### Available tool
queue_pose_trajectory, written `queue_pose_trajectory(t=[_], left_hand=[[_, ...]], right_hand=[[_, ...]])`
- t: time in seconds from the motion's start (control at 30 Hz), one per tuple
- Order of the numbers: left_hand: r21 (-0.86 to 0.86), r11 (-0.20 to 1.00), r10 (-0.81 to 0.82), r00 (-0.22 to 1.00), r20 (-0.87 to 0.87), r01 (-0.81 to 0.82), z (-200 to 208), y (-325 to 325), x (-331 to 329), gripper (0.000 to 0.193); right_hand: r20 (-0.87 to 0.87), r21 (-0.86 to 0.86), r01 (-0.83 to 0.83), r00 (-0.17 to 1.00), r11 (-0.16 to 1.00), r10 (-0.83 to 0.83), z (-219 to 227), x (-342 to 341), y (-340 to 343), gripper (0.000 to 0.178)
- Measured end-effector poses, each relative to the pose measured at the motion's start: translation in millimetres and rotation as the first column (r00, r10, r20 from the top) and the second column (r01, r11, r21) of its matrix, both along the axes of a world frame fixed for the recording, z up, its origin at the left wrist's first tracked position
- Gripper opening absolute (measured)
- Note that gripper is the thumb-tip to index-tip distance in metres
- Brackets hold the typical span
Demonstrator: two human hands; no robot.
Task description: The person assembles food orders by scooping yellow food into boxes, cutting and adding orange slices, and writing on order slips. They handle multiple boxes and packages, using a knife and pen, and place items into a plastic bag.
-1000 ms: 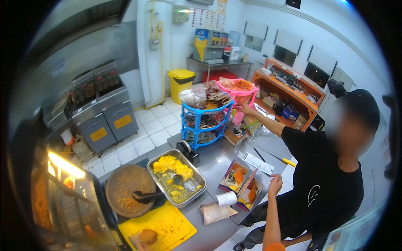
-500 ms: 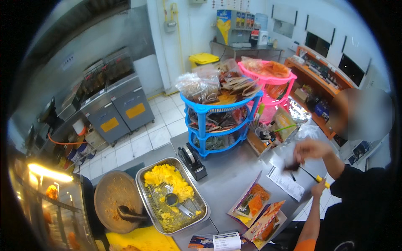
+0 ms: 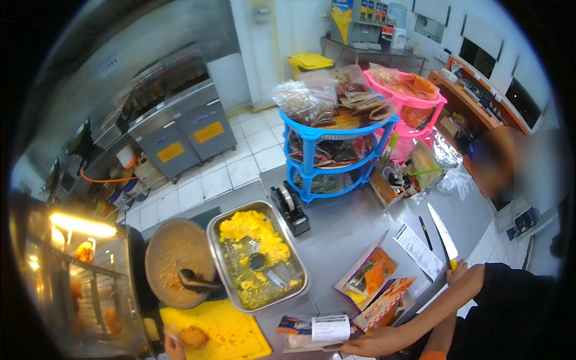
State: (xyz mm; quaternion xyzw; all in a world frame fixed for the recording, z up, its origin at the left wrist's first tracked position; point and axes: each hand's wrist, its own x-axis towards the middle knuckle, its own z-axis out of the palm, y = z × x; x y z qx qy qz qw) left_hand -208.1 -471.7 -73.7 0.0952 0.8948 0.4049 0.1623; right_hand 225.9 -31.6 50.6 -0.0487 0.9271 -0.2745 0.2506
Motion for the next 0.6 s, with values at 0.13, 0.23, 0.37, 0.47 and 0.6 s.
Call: queue_pose_trajectory(t=[0.13, 0.23, 0.37, 0.47, 0.6], left_hand=[[0.009, 0.999, -0.051, 0.999, -0.02, 0.051, -4, -8, 0, 0.047], [-0.015, 0.998, -0.06, 0.998, -0.025, 0.059, -8, -14, 2, 0.046], [0.005, 0.993, -0.116, 0.991, -0.065, 0.117, -13, -18, 3, 0.037], [-0.074, 0.982, -0.183, 0.976, -0.12, 0.175, -9, -19, 1, 0.043], [-0.496, 0.833, -0.385, 0.9, -0.203, 0.245, 15, -16, 7, 0.04]], right_hand=[[-0.317, -0.267, -0.075, 0.948, 0.961, -0.014, -18, -15, -28, 0.019], [-0.61, -0.106, 0.472, 0.664, 0.875, -0.432, -42, 39, -16, 0.025], [-0.573, 0.163, 0.85, -0.331, -0.5, -0.75, -85, 100, -40, 0.038], [-0.513, 0.037, 0.856, -0.426, -0.515, -0.745, -95, 108, -90, 0.033], [0.052, -0.322, 0.622, -0.741, -0.714, -0.669, -71, 95, -152, 0.035]])
